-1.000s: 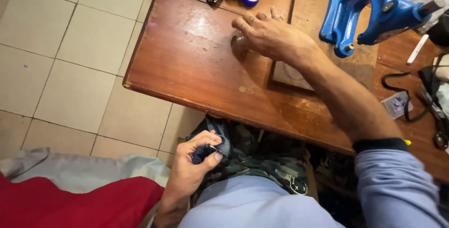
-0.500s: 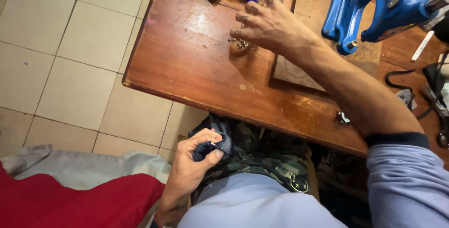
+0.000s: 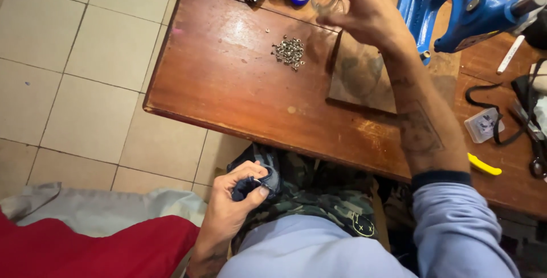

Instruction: The user is punching holes and installing metal rivets onto a blue strap using a rotary punch and a manual press.

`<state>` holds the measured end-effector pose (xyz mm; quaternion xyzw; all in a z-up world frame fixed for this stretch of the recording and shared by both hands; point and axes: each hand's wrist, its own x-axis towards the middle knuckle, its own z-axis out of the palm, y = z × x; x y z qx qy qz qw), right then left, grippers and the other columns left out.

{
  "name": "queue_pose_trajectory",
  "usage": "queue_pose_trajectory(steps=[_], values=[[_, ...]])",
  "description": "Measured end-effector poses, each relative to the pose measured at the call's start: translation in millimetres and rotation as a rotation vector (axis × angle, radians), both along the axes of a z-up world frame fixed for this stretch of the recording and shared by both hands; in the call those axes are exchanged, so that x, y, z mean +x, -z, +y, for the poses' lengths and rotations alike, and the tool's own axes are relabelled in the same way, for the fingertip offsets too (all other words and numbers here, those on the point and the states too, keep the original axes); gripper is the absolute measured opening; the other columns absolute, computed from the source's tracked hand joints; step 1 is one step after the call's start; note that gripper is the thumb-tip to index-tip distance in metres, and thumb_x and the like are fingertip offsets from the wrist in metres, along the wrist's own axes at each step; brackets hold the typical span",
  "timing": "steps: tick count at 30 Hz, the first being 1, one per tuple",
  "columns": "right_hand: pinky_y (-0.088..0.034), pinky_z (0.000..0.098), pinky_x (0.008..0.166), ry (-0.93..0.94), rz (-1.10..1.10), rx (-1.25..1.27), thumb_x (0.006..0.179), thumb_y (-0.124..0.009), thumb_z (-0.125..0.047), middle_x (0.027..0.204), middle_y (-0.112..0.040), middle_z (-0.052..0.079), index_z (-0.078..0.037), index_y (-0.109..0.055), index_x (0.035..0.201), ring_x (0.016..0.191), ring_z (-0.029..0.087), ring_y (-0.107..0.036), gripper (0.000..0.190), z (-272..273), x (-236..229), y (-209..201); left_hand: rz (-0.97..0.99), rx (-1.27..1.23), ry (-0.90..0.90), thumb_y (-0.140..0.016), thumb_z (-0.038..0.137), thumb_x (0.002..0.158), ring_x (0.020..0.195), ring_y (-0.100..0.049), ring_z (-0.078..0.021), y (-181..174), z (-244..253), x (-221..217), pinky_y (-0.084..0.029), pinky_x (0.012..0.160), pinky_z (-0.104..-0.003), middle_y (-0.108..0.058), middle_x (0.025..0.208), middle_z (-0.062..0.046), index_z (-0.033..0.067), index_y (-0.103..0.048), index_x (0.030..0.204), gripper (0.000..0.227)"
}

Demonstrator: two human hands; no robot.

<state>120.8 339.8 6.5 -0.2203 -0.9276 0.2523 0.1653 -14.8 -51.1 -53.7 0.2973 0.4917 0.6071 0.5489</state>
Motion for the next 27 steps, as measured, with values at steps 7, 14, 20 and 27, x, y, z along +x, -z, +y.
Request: queue_pose_trajectory(steps=[7,14,20,27], values=[[-0.060,0.0366,0.111,0.198,0.380,-0.294,0.103,-0.086,-0.008,0.132,-0.063,0.008,-0.001,-0.050,0.133,0.125,0.023,-0.067,0.048,10,10,25,0.005,-0.007,0.017,-0.075,0.001,0.083,0.100,-0.061,-0.0165,0,6,-2,-0.045,0.099,-0.031,-0.068,0.101,-0.007,-0.0053,-0.068,0.096,0.016],[-0.046,0.0447,0.117,0.464,0.294,0.371,0.111,-0.082,-0.014,0.145,-0.050,0.017,0.002,-0.039,0.148,0.135,0.035,-0.054,0.059,-75,5,32,0.059,-0.036,0.014,-0.074,0.001,0.082,0.102,-0.061,-0.0160,-1,11,-6,-0.044,0.103,-0.031,-0.069,0.101,-0.007,-0.0052,-0.067,0.094,0.016],[-0.023,0.0530,0.127,0.155,-0.212,0.275,0.101,-0.062,-0.051,0.167,-0.025,0.026,0.000,-0.033,0.156,0.156,0.042,-0.025,0.080,-122,-28,76,-0.036,0.007,0.024,-0.075,0.001,0.084,0.099,-0.059,-0.0165,2,16,-7,-0.042,0.107,-0.033,-0.067,0.100,-0.008,-0.0059,-0.066,0.094,0.015],[-0.013,0.0573,0.128,0.188,-0.327,0.223,0.101,-0.049,-0.070,0.170,-0.013,0.023,-0.007,-0.026,0.164,0.158,0.041,-0.012,0.092,-137,-44,77,0.038,0.009,0.049,-0.074,-0.001,0.081,0.096,-0.061,-0.0163,2,19,-10,-0.040,0.115,-0.035,-0.068,0.097,-0.008,-0.0063,-0.066,0.093,0.015]])
